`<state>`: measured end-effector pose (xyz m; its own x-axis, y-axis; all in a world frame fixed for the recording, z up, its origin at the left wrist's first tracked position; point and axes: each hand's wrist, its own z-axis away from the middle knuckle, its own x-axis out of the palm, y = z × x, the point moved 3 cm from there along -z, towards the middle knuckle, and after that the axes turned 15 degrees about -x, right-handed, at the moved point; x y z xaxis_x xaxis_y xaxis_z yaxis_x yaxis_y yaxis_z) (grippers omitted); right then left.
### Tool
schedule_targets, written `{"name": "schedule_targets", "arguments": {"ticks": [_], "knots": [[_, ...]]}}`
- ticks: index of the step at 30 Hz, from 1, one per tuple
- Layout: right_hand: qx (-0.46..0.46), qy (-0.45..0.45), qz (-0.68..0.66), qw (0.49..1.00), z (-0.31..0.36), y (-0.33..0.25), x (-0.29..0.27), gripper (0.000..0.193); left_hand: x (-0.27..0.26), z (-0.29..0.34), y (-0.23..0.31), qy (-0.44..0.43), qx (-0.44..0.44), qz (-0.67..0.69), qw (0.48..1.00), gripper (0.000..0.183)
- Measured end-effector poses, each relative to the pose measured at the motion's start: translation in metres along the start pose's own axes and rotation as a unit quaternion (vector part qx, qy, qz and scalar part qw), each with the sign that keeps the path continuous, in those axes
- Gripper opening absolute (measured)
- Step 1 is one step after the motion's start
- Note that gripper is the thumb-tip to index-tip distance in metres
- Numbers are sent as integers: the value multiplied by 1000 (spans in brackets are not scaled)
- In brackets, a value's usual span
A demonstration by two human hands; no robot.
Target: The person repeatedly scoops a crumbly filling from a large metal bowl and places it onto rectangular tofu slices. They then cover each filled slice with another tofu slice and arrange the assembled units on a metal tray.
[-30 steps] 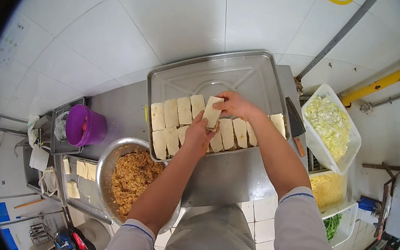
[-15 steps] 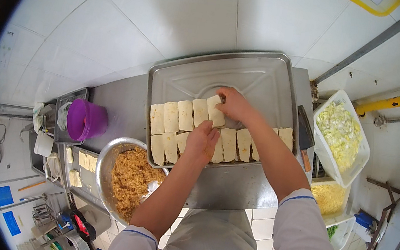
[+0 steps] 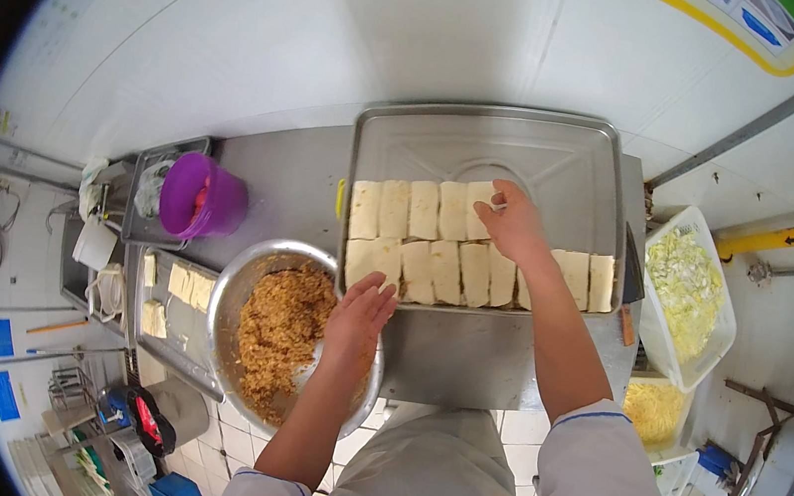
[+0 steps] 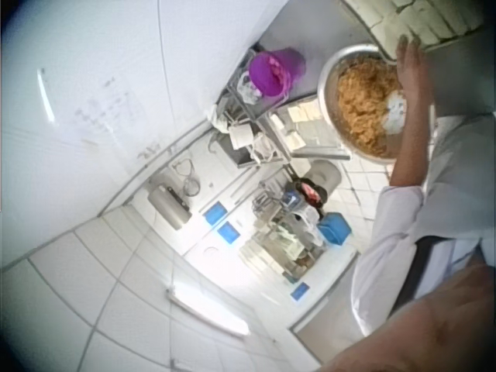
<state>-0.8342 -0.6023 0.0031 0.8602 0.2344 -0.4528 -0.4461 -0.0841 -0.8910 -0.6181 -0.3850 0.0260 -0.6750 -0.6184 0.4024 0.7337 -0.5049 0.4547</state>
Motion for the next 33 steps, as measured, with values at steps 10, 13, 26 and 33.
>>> {"name": "schedule_targets", "arguments": {"ticks": [10,13,26,33], "knots": [[-150,-197,-63,967,151,-143,156,49,-187,58,-9,226,445,-648,575,66],[-141,-176,-108,968,187,-156,226,51,-241,88,-1,146,399,-479,769,70],[0,-355,-258,899,286,-246,487,34,-580,276,155,-106,371,350,854,85],[-28,-429,-271,861,214,-271,675,35,-663,257,213,-70,350,326,875,74]]}}
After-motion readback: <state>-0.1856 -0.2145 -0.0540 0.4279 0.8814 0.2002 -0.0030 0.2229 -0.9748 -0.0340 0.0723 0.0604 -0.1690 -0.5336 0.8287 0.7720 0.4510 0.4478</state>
